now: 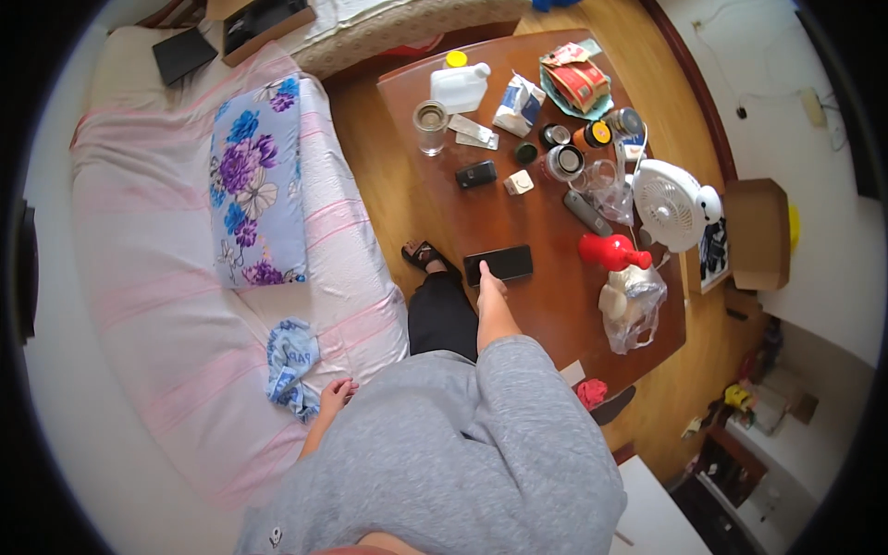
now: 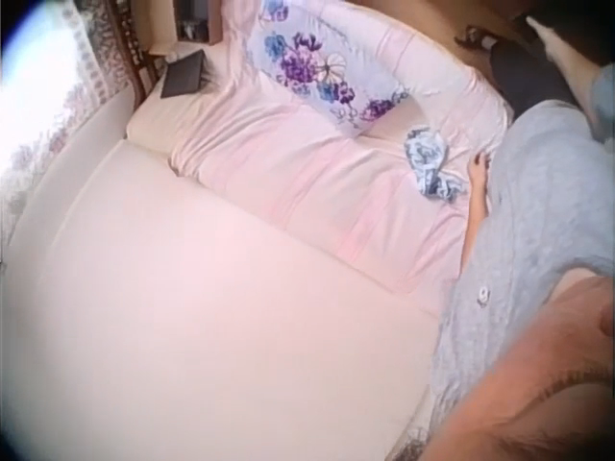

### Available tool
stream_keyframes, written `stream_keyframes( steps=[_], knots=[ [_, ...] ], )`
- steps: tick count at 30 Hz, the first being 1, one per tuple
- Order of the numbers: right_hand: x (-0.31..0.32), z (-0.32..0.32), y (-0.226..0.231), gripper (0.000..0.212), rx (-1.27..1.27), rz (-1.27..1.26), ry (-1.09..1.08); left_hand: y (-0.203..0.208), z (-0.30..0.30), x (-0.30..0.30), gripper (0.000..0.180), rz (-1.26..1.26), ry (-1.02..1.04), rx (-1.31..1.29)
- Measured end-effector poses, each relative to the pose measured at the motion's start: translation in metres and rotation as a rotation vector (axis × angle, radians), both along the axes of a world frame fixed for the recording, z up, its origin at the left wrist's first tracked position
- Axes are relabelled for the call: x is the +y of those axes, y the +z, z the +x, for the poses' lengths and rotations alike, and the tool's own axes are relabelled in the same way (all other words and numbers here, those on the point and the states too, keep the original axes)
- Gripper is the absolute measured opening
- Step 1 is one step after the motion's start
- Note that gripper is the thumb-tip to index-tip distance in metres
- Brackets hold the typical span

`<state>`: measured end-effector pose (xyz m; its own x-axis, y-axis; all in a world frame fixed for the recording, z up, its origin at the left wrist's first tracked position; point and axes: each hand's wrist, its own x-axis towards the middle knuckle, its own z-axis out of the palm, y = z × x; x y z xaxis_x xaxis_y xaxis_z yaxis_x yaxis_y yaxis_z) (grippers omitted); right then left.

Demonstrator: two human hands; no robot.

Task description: Making a bed by smoothing the sheets, arranging pillows, and folding a small towel.

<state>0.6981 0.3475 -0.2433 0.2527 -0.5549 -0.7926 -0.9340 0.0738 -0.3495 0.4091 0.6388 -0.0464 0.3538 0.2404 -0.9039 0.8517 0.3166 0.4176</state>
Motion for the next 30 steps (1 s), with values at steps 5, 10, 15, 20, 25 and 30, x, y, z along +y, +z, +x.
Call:
stream_keyframes(
  steps=[5,10,15,20,25,30],
  knots=[
    [0.006,0.024,-0.011,0.068,0.166,-0.151,-0.153,0.0,0.018,0.008,0.021,0.002,0.017,0.049],
    [0.044,0.06,0.105,0.079,0.384,-0.365,-0.011,0.009,0.025,0.005,0.021,-0.004,-0.034,0.066],
    [0.058,0.066,0.11,0.082,0.439,-0.342,-0.126,0.022,0.024,-0.004,0.022,0.054,-0.09,0.112],
    [0.044,0.054,0.055,0.082,0.327,-0.329,-0.245,0.013,0.009,-0.004,0.022,0.013,-0.044,0.054],
    [0.045,0.068,0.106,0.076,0.356,-0.486,0.041,0.014,0.007,-0.01,0.021,0.034,-0.032,0.052],
    [-0.017,0.096,0.103,0.075,0.217,-0.742,0.384,0.016,0.01,-0.015,0.022,0.042,-0.013,0.069]
  ],
)
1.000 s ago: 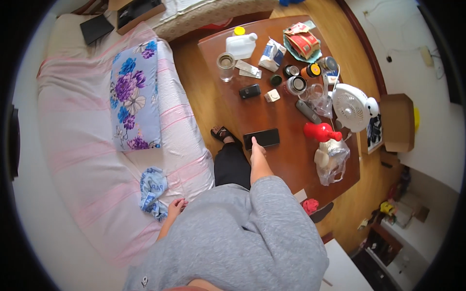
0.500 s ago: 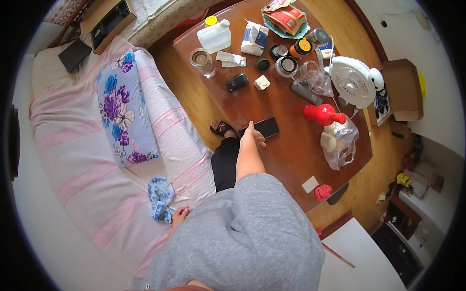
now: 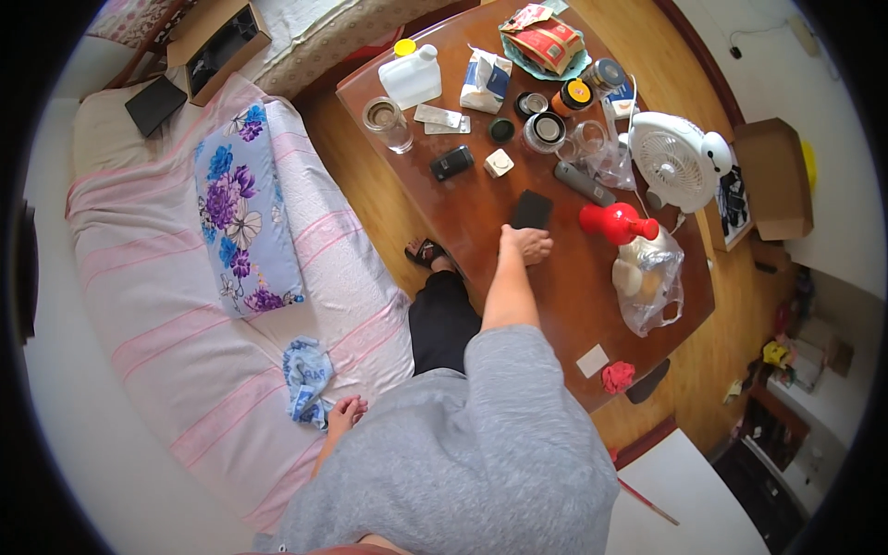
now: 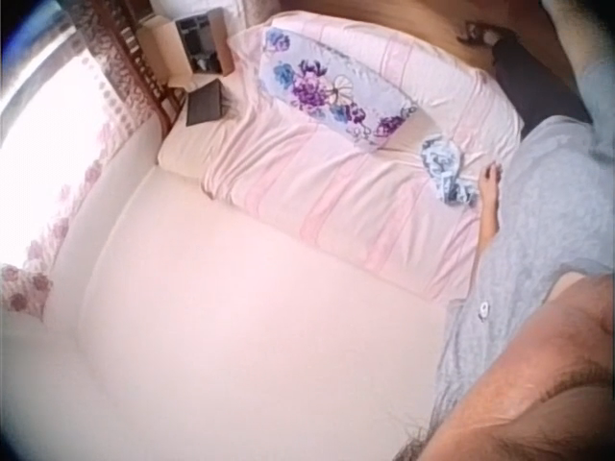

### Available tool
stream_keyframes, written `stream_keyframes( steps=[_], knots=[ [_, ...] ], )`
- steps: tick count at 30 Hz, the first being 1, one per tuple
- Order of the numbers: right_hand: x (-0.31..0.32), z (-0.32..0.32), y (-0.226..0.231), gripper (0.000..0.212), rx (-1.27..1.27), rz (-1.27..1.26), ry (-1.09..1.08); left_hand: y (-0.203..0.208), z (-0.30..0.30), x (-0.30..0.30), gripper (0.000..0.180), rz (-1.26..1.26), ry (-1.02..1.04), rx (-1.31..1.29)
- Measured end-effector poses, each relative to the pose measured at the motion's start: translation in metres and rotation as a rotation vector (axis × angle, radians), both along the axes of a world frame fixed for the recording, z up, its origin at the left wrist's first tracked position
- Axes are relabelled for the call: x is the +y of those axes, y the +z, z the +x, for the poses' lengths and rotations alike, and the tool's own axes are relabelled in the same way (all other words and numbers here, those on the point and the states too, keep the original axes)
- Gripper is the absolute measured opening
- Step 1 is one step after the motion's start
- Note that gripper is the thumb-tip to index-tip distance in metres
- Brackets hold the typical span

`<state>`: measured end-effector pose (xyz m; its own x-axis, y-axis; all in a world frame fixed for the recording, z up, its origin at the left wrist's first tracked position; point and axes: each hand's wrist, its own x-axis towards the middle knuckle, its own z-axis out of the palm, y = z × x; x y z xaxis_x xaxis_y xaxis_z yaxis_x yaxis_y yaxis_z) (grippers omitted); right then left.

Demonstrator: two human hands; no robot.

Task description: Making a bed by smoothing the sheets, arranging pillows, and folding a small towel.

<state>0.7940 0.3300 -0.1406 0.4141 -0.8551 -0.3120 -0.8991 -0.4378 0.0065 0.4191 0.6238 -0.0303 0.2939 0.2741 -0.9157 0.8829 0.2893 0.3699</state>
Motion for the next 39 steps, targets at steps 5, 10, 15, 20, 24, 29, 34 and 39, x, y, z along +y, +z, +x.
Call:
stream_keyframes(
  steps=[5,10,15,20,24,29,34,39],
  knots=[
    [-0.03,-0.006,0.013,0.059,-0.043,-0.193,0.358,-0.004,-0.019,-0.012,0.021,-0.009,0.023,-0.039],
    [0.003,-0.079,-0.002,0.027,-0.205,-0.197,0.695,-0.01,-0.045,-0.025,0.021,-0.005,0.058,-0.079],
    [0.049,-0.152,-0.059,0.029,0.391,0.481,1.288,-0.015,-0.066,-0.043,0.021,0.004,0.174,-0.192],
    [0.136,-0.19,-0.002,0.023,0.466,0.732,1.735,-0.021,-0.134,-0.064,0.021,0.105,0.318,-0.244],
    [0.163,-0.198,-0.01,0.022,0.43,0.669,2.076,-0.042,-0.213,-0.095,0.019,0.142,0.609,-0.23],
    [0.202,-0.204,0.017,0.022,0.746,0.431,2.441,-0.075,-0.304,-0.169,0.017,0.186,1.076,0.038],
    [0.263,-0.216,0.008,0.029,0.925,0.168,2.588,-0.099,-0.306,-0.262,0.014,0.345,1.481,0.186],
    [0.359,-0.272,0.007,0.032,0.91,0.212,2.942,-0.127,-0.25,-0.322,0.017,0.478,1.723,0.358]
  ],
)
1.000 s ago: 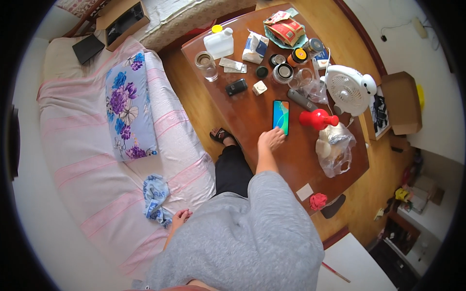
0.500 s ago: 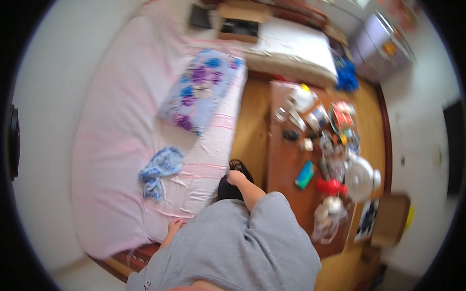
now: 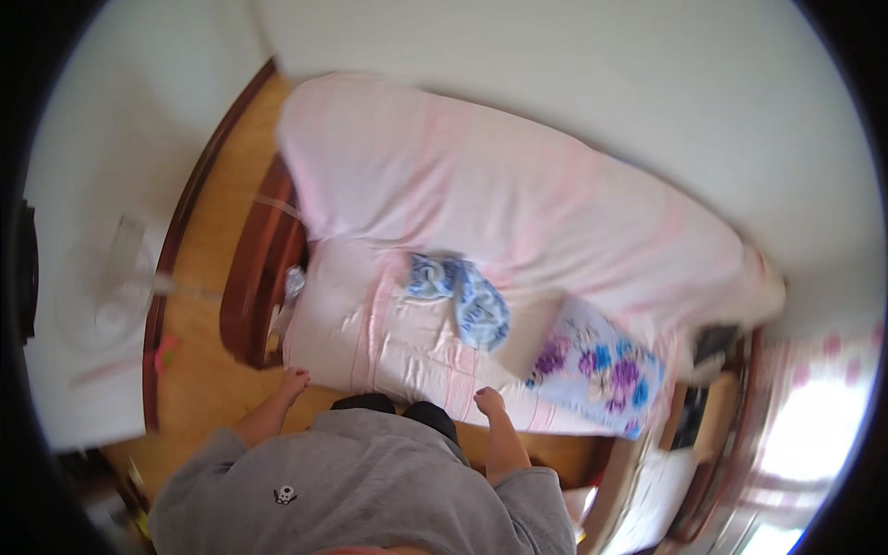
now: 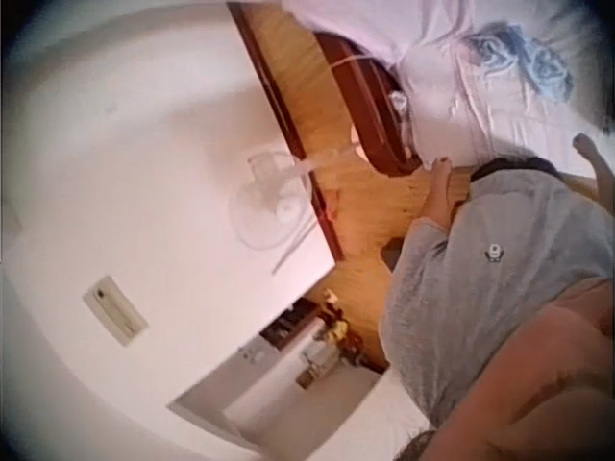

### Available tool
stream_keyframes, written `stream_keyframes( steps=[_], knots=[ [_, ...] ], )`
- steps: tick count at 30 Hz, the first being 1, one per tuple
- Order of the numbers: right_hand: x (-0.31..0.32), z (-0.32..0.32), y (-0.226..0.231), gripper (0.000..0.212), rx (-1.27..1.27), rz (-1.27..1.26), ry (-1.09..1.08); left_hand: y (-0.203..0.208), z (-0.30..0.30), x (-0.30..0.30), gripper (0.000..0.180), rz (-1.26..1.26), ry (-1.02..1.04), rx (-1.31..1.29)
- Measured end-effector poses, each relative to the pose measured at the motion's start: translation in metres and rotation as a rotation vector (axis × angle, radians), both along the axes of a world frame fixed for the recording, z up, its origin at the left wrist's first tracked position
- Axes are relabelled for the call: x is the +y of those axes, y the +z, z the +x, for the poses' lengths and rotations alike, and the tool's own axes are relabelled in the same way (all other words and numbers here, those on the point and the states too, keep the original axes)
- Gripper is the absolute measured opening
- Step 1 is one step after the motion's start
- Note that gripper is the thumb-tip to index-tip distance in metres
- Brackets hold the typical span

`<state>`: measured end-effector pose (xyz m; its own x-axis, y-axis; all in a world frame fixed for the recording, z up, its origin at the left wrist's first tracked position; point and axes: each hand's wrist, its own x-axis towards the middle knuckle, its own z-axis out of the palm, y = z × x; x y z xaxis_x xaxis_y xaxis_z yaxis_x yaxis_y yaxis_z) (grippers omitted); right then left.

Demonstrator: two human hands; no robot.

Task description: Making a bed by smoothing the sheets, arranging pillows, and folding a small towel.

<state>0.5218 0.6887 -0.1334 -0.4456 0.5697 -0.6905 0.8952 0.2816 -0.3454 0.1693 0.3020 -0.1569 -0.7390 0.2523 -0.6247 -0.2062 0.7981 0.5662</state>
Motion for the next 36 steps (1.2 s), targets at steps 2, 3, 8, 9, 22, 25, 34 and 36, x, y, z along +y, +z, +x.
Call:
stream_keyframes(
  steps=[2,3,8,9,22,25,34,36],
  knots=[
    [0.036,-0.023,-0.009,0.028,0.068,0.065,0.11,0.033,0.019,0.024,0.019,0.039,0.167,-0.1],
    [0.054,-0.036,-0.016,0.027,0.088,0.067,0.121,0.04,0.022,0.027,0.02,0.074,0.194,-0.082],
    [0.097,-0.142,-0.001,0.026,0.17,0.177,0.318,0.042,0.014,0.012,0.022,0.147,0.369,-0.06],
    [0.104,-0.166,-0.002,0.026,0.258,0.128,0.332,0.038,0.008,0.007,0.022,0.159,0.378,-0.009],
    [-0.013,-0.533,0.149,0.019,0.742,0.092,0.571,0.003,-0.039,-0.032,0.028,0.007,0.158,-0.102],
    [-0.048,-0.547,0.106,0.02,0.515,0.003,0.897,-0.017,-0.036,-0.027,0.032,0.062,0.192,-0.208],
    [-0.074,-0.518,-0.046,0.053,0.373,0.255,1.085,-0.089,-0.097,0.031,0.046,-0.176,0.147,0.483],
    [-0.082,-0.511,-0.062,0.057,0.441,0.366,1.048,-0.125,-0.106,0.018,0.043,-0.282,0.273,0.425]
  ],
)
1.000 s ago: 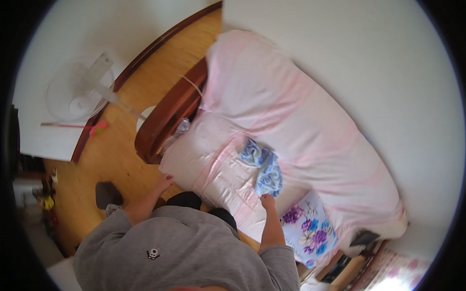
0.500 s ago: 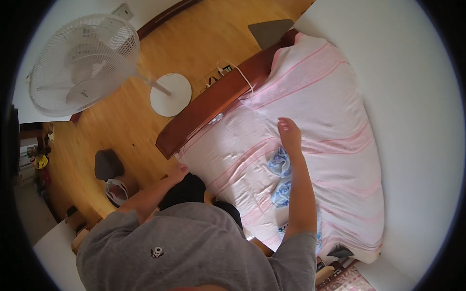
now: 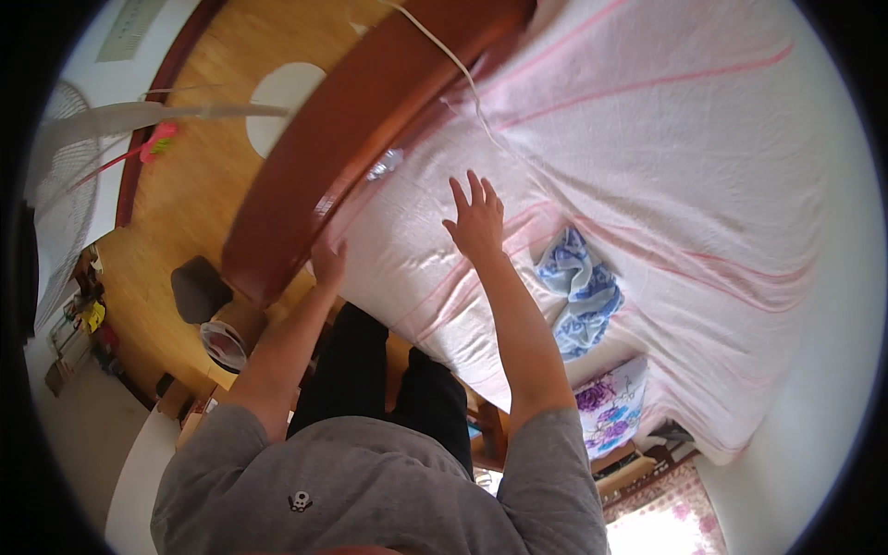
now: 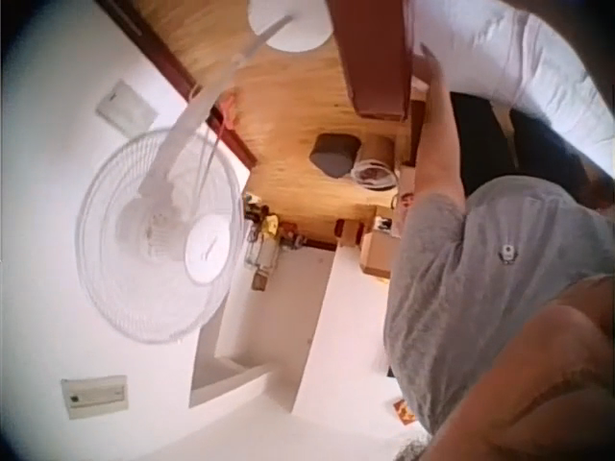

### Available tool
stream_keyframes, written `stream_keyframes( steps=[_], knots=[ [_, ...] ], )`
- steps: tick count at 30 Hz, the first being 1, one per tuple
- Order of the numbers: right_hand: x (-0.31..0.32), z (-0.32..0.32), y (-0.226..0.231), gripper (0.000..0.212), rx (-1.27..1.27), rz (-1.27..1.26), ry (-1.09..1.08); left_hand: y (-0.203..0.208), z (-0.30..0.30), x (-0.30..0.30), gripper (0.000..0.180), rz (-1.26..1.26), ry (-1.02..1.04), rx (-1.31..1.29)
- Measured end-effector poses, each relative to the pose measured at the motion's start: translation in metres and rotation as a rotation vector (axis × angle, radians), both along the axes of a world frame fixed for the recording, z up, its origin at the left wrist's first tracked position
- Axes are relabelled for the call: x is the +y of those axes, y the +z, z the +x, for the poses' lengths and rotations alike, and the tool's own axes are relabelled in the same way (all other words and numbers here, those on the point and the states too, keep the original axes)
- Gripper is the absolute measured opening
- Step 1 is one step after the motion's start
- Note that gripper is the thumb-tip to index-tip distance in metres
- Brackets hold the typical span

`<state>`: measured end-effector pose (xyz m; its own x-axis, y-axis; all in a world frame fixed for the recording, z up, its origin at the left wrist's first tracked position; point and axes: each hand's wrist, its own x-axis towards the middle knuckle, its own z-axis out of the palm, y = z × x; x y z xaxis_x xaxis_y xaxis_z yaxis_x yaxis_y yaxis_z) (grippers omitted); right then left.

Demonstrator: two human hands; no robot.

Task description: Making a bed by smoothing the sheets, arranging pillows, and folding a small towel.

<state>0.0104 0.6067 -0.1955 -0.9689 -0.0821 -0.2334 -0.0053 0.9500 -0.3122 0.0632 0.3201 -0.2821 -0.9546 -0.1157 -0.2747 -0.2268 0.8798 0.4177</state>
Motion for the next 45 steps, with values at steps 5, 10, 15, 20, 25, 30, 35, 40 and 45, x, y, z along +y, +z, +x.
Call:
stream_keyframes(
  steps=[5,10,15,20,25,30,35,40,45],
  knots=[
    [0.016,0.02,-0.055,0.059,-0.111,-0.139,-0.198,-0.031,0.014,-0.013,0.035,0.056,0.32,-0.153],
    [-0.008,0.034,-0.057,0.033,-0.024,-0.188,-0.265,-0.019,0.052,-0.021,0.032,0.163,0.353,0.079],
    [-0.062,0.109,-0.058,0.014,-0.478,-0.398,-0.145,-0.008,0.069,-0.025,0.027,0.371,0.999,-0.465],
    [-0.094,0.173,-0.065,0.026,-0.562,-0.362,-0.137,-0.025,0.065,-0.048,0.03,0.65,1.354,-0.524],
    [-0.111,0.181,-0.072,0.024,-0.5,-0.106,0.072,-0.041,0.076,-0.062,0.024,0.685,1.237,-0.381],
    [-0.125,0.181,-0.084,0.015,-0.455,-0.039,0.111,-0.041,0.077,-0.08,0.012,0.439,1.076,-0.345],
    [-0.133,0.183,-0.09,0.005,-0.48,-0.135,-0.016,-0.049,0.079,-0.105,0.016,0.378,0.852,-0.366],
    [-0.157,0.188,-0.083,0.007,-0.546,-0.364,-0.05,-0.084,0.076,-0.144,0.019,0.033,0.48,-0.389],
    [-0.154,0.185,-0.072,0.008,-0.48,-0.375,-0.203,-0.094,0.057,-0.133,0.04,0.548,1.122,-0.356]
  ],
)
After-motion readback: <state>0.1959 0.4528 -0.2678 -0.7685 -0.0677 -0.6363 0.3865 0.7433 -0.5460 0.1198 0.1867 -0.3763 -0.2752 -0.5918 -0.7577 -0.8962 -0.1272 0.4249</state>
